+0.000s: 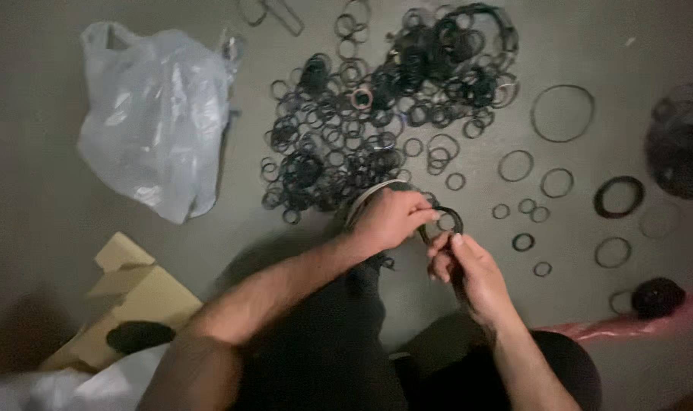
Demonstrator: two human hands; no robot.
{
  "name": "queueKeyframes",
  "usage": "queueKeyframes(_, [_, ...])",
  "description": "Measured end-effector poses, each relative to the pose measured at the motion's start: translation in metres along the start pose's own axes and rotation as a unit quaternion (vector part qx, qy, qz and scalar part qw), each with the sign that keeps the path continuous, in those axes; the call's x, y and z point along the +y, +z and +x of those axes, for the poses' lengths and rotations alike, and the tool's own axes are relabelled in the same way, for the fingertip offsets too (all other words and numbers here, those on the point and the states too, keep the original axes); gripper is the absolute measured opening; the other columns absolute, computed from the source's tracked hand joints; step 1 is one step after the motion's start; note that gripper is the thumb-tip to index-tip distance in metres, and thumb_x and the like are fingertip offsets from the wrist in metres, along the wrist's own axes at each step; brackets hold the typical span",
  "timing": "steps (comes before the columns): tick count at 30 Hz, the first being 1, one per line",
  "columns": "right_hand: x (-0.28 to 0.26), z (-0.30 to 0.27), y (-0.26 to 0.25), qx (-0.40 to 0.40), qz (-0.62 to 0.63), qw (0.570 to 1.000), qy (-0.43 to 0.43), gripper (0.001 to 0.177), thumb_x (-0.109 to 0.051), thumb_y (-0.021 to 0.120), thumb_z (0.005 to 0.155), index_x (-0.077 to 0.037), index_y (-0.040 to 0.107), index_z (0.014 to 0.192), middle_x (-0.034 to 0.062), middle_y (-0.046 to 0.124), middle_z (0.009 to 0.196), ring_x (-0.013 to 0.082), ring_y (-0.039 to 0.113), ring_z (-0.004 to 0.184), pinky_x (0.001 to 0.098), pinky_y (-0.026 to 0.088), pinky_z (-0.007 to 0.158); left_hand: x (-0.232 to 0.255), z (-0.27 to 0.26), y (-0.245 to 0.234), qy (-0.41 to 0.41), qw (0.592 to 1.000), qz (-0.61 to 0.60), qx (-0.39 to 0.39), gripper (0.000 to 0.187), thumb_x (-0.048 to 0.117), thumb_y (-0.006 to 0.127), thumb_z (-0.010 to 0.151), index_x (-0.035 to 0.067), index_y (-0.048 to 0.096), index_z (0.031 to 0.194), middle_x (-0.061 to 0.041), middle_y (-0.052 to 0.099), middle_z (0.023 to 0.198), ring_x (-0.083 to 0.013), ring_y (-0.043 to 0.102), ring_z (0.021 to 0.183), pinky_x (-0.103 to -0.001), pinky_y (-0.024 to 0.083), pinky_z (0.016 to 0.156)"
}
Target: The person sits on the floor and sorts a large pile of black rubber bands. They pick up bands from the pile, separate them, and place them into a neat stack in their hand.
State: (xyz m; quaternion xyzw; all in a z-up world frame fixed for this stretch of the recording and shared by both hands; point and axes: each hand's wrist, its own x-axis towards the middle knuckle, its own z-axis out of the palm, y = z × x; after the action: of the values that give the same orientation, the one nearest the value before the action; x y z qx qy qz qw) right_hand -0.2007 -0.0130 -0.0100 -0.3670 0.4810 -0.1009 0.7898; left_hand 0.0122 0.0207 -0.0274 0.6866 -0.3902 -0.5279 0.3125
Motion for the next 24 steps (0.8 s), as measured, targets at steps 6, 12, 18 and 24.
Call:
queueKeyframes(6, [-0.018, -0.002, 0.026, -0.016, 0.015, 1.0, 0.001, 0.035, -0.028, 0.039, 0.115, 0.0, 0.058, 0.105, 0.0153, 0.059, 0.081, 0.0203, 0.048, 0.06, 0.039, 0.042, 0.068, 0.006, -0.019, -0.03, -0.033, 0.998, -0.057, 0.004, 0.045, 0.055, 0.073, 0.088, 0.012, 0.077, 0.102, -0.011, 0.079, 0.087, -0.0308, 0.078, 0.083, -0.041, 0.059, 0.069])
queueKeyframes(12, [-0.025, 0.007, 0.026, -0.057, -0.038, 0.998, 0.003, 0.04, -0.033, 0.034, 0.115, -0.003, 0.058, 0.1, 0.0095, 0.051, 0.066, 0.0198, 0.043, 0.06, 0.0395, 0.04, 0.066, -0.079, -0.017, -0.086, -0.076, 0.95, 0.267, 0.14, 0.039, 0.017, 0.069, 0.098, 0.004, 0.061, 0.134, -0.024, 0.059, 0.138, -0.0455, 0.059, 0.124, -0.056, 0.05, 0.101])
queueKeyframes(18, [-0.029, 0.006, 0.03, -0.046, -0.039, 0.998, 0.02, 0.037, -0.031, 0.037, 0.115, -0.004, 0.057, 0.099, 0.0096, 0.051, 0.064, 0.0205, 0.044, 0.063, 0.0374, 0.039, 0.068, -0.117, -0.014, -0.12, -0.172, 0.907, 0.379, 0.06, 0.049, 0.026, 0.07, 0.099, 0.011, 0.055, 0.143, -0.015, 0.047, 0.147, -0.0378, 0.052, 0.133, -0.054, 0.048, 0.106])
queueKeyframes(24, [-0.019, 0.016, 0.023, -0.046, -0.061, 0.997, 0.028, 0.037, -0.031, 0.038, 0.115, -0.004, 0.06, 0.102, 0.0107, 0.057, 0.07, 0.0203, 0.051, 0.066, 0.0391, 0.041, 0.071, -0.105, -0.001, -0.132, -0.15, 0.938, 0.241, 0.2, 0.024, 0.031, 0.065, 0.105, 0.011, 0.071, 0.116, -0.011, 0.071, 0.099, -0.0393, 0.07, 0.093, -0.042, 0.058, 0.065])
